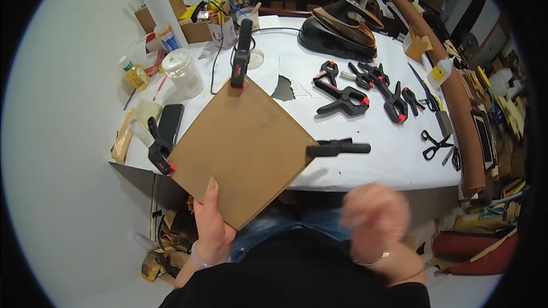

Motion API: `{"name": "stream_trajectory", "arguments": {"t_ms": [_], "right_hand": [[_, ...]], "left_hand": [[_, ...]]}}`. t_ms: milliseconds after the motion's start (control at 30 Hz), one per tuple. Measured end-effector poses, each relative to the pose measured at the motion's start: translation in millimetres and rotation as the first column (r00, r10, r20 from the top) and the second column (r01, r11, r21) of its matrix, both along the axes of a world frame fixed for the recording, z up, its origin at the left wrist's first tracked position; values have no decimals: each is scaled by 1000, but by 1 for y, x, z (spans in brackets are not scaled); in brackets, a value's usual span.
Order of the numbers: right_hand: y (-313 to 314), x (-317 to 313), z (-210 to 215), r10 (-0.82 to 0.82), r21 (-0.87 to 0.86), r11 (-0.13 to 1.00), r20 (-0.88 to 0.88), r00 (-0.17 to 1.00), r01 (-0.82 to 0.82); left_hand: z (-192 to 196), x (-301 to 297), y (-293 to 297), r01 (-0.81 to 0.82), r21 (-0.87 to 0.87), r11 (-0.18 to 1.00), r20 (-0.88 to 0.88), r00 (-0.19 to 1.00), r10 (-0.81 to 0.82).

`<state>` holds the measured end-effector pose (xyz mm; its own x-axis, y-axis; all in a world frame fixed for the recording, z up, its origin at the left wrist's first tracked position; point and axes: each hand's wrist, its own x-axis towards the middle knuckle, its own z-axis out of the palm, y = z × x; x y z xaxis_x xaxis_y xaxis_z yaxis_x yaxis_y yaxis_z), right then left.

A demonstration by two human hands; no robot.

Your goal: The person aligns two pieces of cardboard and secures them with multiple clamps. They then handle a black fabric piece and a tan paper sheet, folding the paper edge and attaching a small fastener.

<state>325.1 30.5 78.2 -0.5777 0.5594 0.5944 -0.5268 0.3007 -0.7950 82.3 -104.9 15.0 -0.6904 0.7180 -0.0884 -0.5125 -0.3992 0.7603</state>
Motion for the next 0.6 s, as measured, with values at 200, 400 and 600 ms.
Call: {"name": "stream_trajectory", "arguments": {"t_ms": [200,400,600], "right_hand": [[8,-84,-37,53,-719,683,227,973,130],[33,-88,-30,-68,-746,659,64,996,93],[43,-48,-13,64,-762,646,100,993,36]], "left_hand": [[0,27,33,22,61,998,106,994,-28],[-13,22,6,535,-14,845,-215,824,-525],[-11,-59,-9,481,-182,857,72,876,-477]]}}
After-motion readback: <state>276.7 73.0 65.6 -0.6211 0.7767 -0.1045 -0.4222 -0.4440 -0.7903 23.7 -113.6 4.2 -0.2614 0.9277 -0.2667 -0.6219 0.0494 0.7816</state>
